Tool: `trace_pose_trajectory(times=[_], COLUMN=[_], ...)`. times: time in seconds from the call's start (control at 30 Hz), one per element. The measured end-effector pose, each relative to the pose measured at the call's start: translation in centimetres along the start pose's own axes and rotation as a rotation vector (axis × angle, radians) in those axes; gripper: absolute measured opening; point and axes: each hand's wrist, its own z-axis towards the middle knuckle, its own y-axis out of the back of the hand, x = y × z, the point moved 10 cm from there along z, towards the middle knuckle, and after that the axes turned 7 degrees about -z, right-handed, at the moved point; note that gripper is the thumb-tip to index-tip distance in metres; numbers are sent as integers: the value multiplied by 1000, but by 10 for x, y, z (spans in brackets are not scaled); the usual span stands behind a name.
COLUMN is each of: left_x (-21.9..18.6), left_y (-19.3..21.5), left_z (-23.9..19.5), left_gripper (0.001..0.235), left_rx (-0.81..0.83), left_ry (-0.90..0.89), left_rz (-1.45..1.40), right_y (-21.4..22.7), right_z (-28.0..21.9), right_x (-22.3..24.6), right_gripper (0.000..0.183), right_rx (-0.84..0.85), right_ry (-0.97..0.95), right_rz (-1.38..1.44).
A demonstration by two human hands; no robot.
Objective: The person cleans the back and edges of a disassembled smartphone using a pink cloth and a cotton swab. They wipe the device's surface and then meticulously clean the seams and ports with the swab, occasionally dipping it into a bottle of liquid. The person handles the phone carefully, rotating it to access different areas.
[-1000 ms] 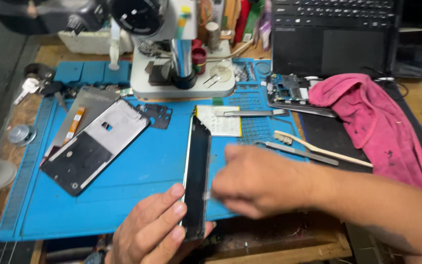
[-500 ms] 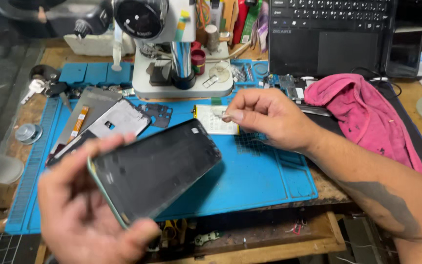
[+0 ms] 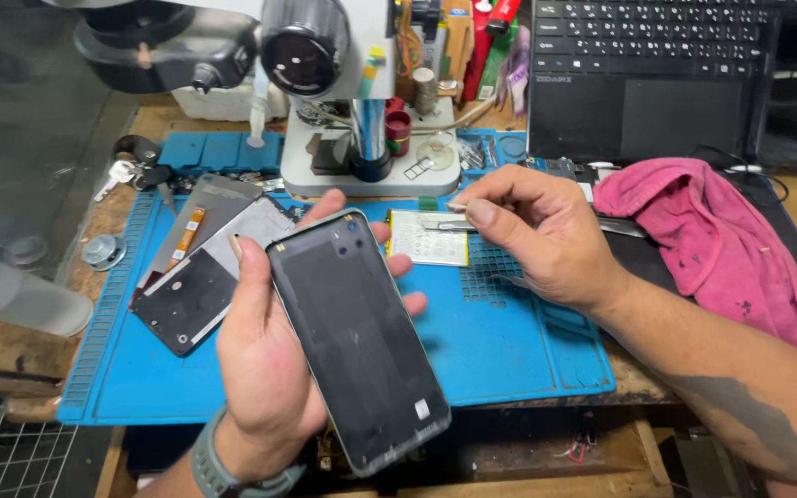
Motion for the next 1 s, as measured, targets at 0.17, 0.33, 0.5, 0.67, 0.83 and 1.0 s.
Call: trace_pose_trajectory(times=[0.17, 0.33, 0.5, 0.67, 0.83, 1.0], left_x=[48, 65, 68, 77, 85, 71], left_y=[2, 21, 20, 31, 33, 25], left_z=[-13, -11, -14, -19, -24, -17], left_gripper=[75, 74, 72, 74, 82, 64], left_rx=[-22, -110, -31, -49, -40, -4], left_ry=[191, 250, 281, 313, 390, 289], left_rz=[-169, -201, -218, -189, -192, -294], right_y=[-4, -21, -41, -59, -69, -45], right_z=[-10, -13, -20, -13, -16, -11], right_x=[40, 59, 73, 76, 81, 72], right_gripper=[9, 10, 15, 15, 16, 10], right_rx=[-28, -4, 79, 160, 191, 134], right_ry=[250, 418, 570, 618, 671, 503], right_rz=[-389, -632, -717, -777, -807, -755])
